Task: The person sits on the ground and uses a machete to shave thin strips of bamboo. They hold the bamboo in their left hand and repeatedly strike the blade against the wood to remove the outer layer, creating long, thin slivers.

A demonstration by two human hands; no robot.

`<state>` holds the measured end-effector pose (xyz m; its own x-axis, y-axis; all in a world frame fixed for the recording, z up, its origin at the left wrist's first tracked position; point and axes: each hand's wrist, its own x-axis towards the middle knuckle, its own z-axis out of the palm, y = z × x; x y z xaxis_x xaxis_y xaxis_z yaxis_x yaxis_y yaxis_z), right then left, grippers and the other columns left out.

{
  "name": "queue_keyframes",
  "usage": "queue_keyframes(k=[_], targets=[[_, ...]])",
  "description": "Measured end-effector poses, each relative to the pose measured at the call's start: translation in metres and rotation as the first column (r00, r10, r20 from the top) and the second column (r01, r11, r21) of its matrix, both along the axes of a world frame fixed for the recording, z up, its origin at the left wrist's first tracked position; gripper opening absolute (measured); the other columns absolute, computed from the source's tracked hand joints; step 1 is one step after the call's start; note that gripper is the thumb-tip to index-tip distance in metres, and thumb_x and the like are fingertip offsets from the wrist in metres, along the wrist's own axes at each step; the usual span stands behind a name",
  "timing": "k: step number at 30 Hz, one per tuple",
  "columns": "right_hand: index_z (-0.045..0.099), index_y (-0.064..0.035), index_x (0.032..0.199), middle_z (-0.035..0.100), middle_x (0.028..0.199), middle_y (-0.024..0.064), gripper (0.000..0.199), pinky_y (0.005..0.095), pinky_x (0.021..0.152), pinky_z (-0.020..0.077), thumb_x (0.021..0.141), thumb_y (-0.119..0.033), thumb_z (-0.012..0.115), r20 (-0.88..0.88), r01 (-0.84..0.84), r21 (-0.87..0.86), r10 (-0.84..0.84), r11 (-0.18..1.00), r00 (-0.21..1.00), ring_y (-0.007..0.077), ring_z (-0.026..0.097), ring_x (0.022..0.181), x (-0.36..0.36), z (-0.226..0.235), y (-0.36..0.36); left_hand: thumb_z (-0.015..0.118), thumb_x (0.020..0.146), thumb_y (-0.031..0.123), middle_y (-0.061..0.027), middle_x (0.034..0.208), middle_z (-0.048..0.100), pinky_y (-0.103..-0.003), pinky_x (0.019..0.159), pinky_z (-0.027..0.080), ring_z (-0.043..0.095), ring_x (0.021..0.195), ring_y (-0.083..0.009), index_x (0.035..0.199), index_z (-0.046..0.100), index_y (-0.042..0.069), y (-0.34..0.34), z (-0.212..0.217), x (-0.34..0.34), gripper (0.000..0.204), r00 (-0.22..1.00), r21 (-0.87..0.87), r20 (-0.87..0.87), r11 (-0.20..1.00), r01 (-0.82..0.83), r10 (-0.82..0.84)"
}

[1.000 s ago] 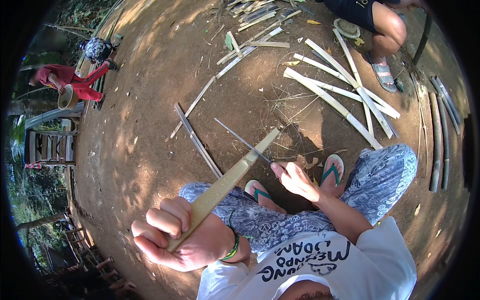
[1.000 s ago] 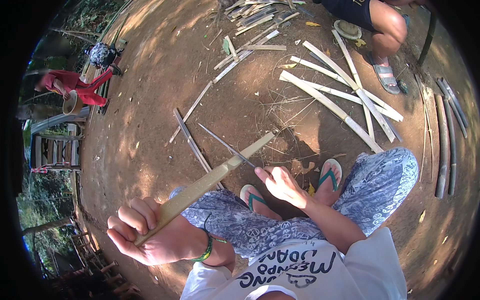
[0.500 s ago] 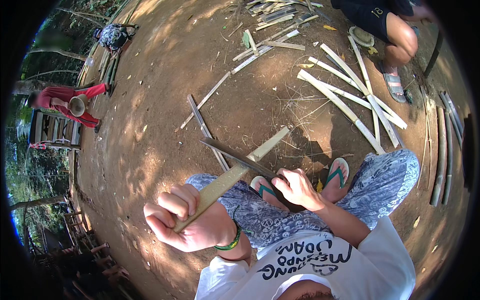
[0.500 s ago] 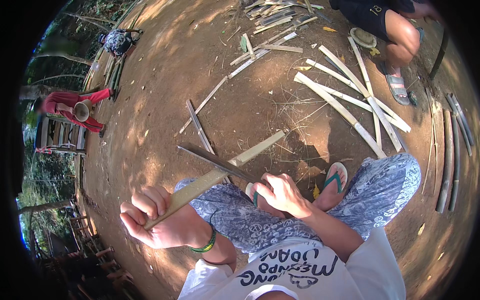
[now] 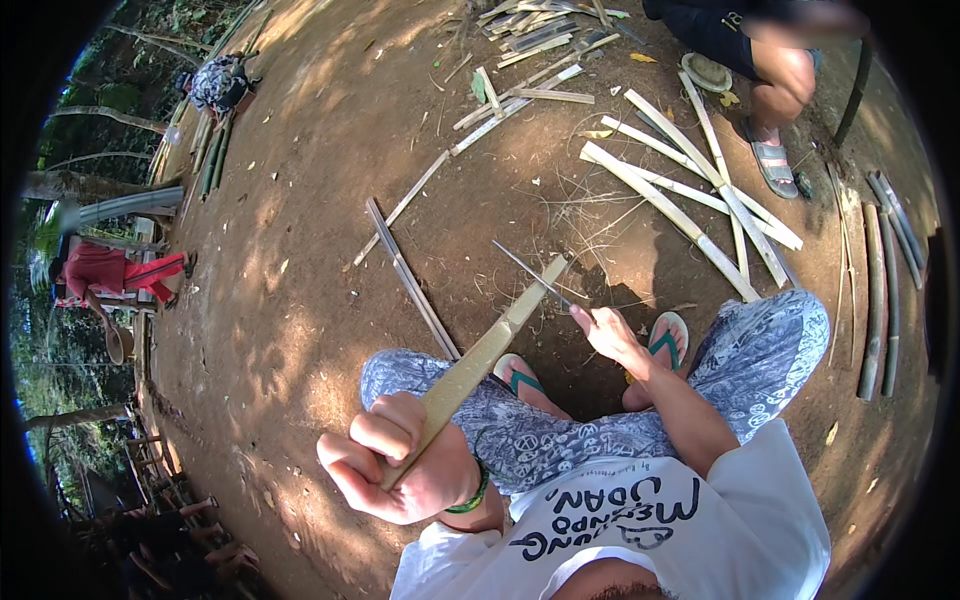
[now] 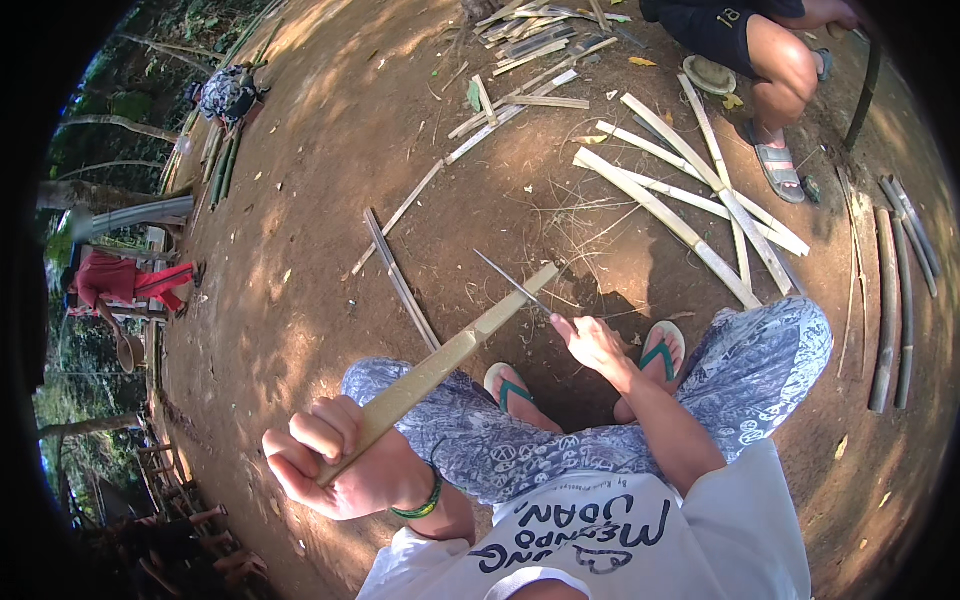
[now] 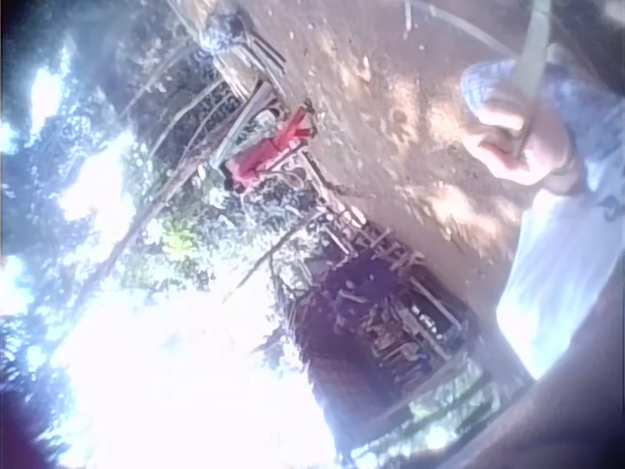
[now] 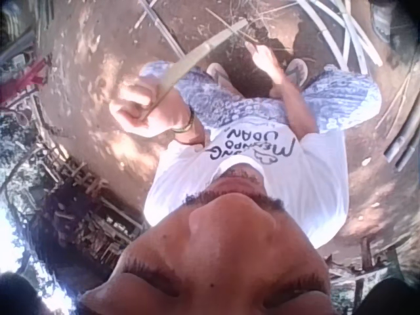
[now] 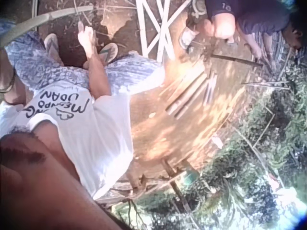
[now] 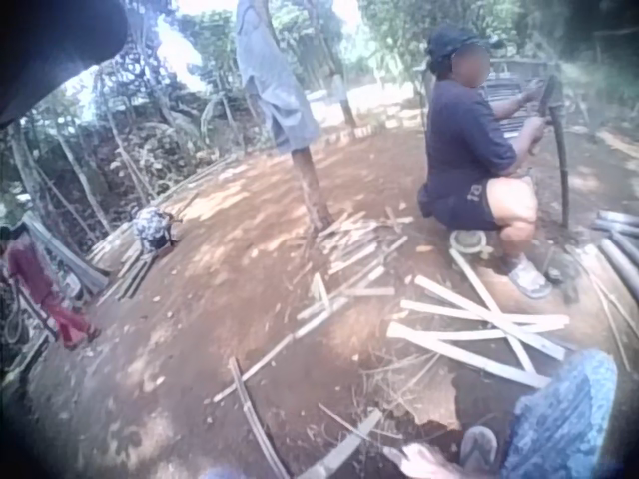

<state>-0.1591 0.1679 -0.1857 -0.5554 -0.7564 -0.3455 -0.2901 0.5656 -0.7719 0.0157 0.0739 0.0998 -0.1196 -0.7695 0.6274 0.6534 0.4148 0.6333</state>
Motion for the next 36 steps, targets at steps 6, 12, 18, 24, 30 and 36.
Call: queue_keyframes(k=[6, 12, 18, 24, 30, 36], targets=[[0.061, 0.0042, 0.073, 0.057, 0.064, 0.0256, 0.050, 0.0464, 0.056, 0.0425, 0.098, -0.039, 0.056, -0.063, -0.158, -0.342, 0.145, 0.927, 0.987, 0.0414, 0.058, 0.059, 0.014, 0.085, 0.009, 0.029, 0.107, 0.033, 0.0009, 0.052, 0.034, -0.025, 0.044, 0.021, 0.024, 0.045, -0.0090, 0.072, 0.028, 0.017, 0.005, -0.003, -0.002, 0.038, 0.987, -0.080, 0.109, 0.989, 0.124, -0.115], [0.067, 0.0034, 0.081, 0.061, 0.069, 0.0286, 0.051, 0.0497, 0.063, 0.0475, 0.099, -0.043, 0.054, -0.162, 0.031, -0.080, -0.043, 0.996, 0.986, 0.0456, 0.063, 0.067, -0.011, -0.059, 0.006, 0.029, 0.107, 0.033, 0.0009, 0.052, 0.033, -0.026, 0.044, 0.021, 0.023, 0.046, -0.0088, 0.072, 0.028, 0.017, 0.010, 0.001, -0.013, 0.038, 0.997, -0.028, 0.071, 1.000, 0.000, 0.002], [0.066, 0.0035, 0.084, 0.058, 0.067, 0.0271, 0.051, 0.0471, 0.064, 0.0466, 0.100, -0.043, 0.052, -0.024, -0.037, -0.219, 0.032, 0.975, 0.999, 0.0401, 0.063, 0.066, 0.002, 0.003, -0.006, 0.035, 0.105, 0.034, -0.0026, 0.052, 0.039, -0.029, 0.042, 0.023, 0.028, 0.044, -0.0116, 0.075, 0.030, 0.014, 0.000, -0.006, -0.010, 0.037, 1.000, -0.028, 0.024, 1.000, 0.006, -0.005], [0.066, 0.0041, 0.080, 0.059, 0.071, 0.0302, 0.058, 0.0489, 0.066, 0.0473, 0.098, -0.050, 0.053, -0.070, 0.010, -0.016, -0.011, 1.000, 0.997, 0.0484, 0.061, 0.071, -0.024, -0.052, -0.010, 0.030, 0.106, 0.035, -0.0006, 0.052, 0.037, -0.028, 0.043, 0.024, 0.028, 0.044, -0.0104, 0.073, 0.028, 0.015, -0.014, -0.003, -0.005, 0.038, 1.000, 0.000, -0.007, 1.000, -0.021, 0.021], [0.067, 0.0068, 0.082, 0.063, 0.076, 0.0300, 0.068, 0.0518, 0.072, 0.0486, 0.097, -0.057, 0.049, -0.062, 0.151, 0.187, -0.142, 0.971, 0.988, 0.0484, 0.064, 0.078, -0.036, -0.072, 0.000, 0.030, 0.106, 0.035, -0.0005, 0.050, 0.037, -0.028, 0.043, 0.024, 0.029, 0.045, -0.0111, 0.073, 0.028, 0.016, -0.011, 0.001, -0.017, 0.038, 1.000, 0.006, 0.015, 1.000, 0.021, -0.021], [0.070, 0.0025, 0.087, 0.068, 0.088, 0.0261, 0.073, 0.0485, 0.082, 0.0511, 0.097, -0.064, 0.040, -0.034, -0.180, 0.082, 0.184, 0.980, 0.982, 0.0431, 0.066, 0.092, -0.044, -0.039, 0.001, 0.029, 0.107, 0.034, -0.0003, 0.052, 0.036, -0.028, 0.044, 0.024, 0.026, 0.045, -0.0116, 0.074, 0.029, 0.015, -0.016, -0.003, -0.011, 0.037, 1.000, -0.032, 0.003, 0.999, 0.030, -0.030]])
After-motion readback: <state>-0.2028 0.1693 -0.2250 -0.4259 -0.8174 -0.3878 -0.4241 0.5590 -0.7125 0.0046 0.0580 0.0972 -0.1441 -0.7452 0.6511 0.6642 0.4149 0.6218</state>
